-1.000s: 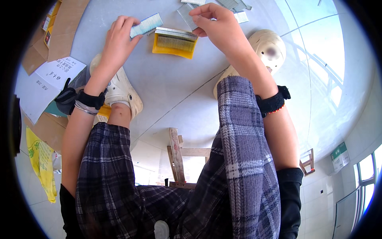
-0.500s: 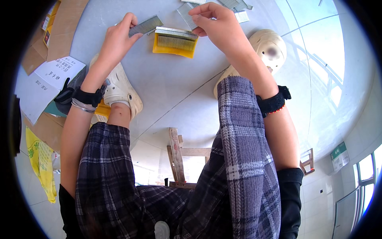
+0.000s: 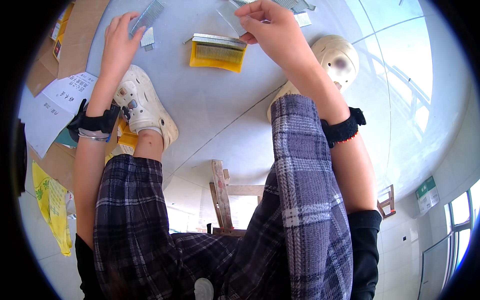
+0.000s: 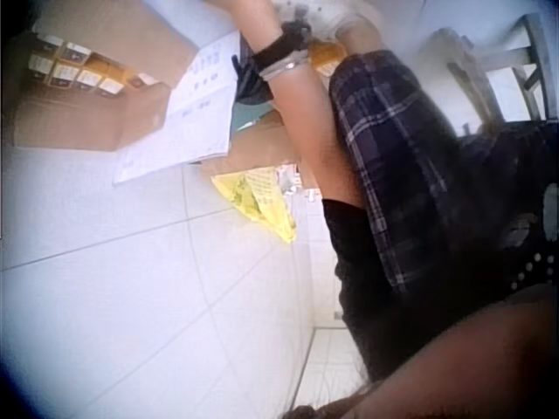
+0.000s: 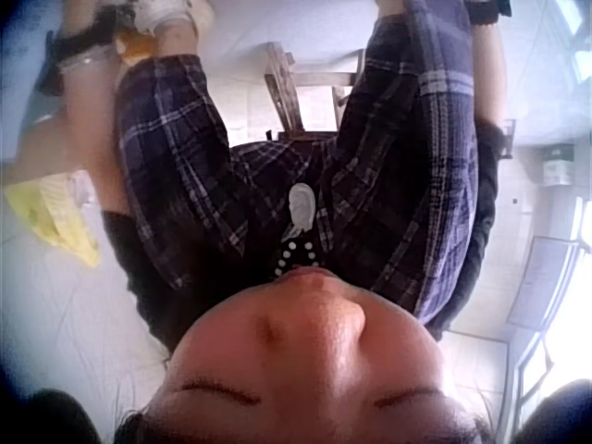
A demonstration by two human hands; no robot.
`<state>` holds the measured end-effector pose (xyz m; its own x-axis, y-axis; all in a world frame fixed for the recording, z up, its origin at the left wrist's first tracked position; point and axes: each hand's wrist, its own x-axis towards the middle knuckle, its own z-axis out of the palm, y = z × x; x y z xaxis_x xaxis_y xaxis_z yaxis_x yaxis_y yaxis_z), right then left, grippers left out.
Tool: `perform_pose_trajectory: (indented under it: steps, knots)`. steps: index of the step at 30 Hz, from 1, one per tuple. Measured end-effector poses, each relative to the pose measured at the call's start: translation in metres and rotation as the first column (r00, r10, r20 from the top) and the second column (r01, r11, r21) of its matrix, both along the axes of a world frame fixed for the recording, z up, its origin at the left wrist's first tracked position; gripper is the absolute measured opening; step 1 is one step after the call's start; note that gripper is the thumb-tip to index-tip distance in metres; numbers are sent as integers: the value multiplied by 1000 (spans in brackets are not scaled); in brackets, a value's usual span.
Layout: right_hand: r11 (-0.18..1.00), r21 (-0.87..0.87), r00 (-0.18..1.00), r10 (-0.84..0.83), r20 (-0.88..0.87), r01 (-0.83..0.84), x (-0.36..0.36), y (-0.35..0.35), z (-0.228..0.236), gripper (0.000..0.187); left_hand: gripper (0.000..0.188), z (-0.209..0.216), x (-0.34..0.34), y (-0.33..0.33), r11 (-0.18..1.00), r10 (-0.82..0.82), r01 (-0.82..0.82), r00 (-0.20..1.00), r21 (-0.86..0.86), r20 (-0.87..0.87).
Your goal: The person sits on the floor and assembles small rectangular magnets into a yellow plastic holder. They pick up magnets from the floor, place them into the holder, and occasionally adjust the stack.
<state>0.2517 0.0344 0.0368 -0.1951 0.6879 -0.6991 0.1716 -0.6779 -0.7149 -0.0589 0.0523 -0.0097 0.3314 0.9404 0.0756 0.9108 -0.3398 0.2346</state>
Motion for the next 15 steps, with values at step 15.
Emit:
perform_pose_trajectory:
  steps: [15]
  knots:
    - [807, 357, 878, 469, 99, -471, -18, -16, 24, 19, 40, 77, 94, -22, 666, 68, 342, 858, -663, 509]
